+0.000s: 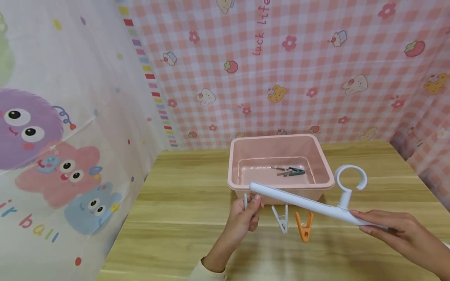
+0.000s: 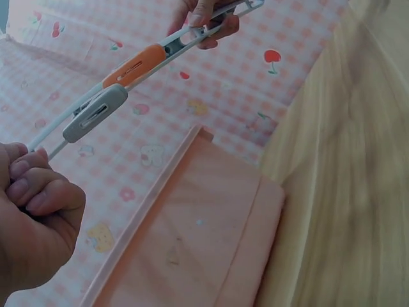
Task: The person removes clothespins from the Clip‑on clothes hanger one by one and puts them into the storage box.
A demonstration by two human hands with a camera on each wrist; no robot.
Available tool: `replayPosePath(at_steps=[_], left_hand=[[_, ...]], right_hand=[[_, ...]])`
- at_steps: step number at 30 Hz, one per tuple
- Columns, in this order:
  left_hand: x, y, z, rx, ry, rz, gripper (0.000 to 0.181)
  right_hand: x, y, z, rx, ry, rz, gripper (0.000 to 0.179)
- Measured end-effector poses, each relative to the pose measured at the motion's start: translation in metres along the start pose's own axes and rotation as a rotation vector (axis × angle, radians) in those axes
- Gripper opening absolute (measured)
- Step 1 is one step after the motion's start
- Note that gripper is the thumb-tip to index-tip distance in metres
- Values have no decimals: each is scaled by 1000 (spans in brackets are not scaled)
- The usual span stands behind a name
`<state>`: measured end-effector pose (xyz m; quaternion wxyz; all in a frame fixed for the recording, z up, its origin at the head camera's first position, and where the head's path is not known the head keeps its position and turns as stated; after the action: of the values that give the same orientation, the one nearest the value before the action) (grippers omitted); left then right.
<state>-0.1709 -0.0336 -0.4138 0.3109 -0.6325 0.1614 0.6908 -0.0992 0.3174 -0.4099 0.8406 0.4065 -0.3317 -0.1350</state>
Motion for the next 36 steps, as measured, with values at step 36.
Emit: replayPosePath(at_steps=[36], left_hand=[[-17,2,-1,-225,-247,741,20]], right_hand=[[5,-2,1,-19,-14,3,59]])
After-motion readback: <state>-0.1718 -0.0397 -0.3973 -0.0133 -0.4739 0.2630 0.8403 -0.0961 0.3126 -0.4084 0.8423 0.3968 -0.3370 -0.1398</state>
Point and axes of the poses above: each hand's wrist, its own z-axis towards the middle knuckle, its own y-axis out of the back of the hand, x = y × z, the point moved 2 cm from there along z, towards the middle knuckle, and after that the axes turned 11 degrees about x, right-handed, at the moved point
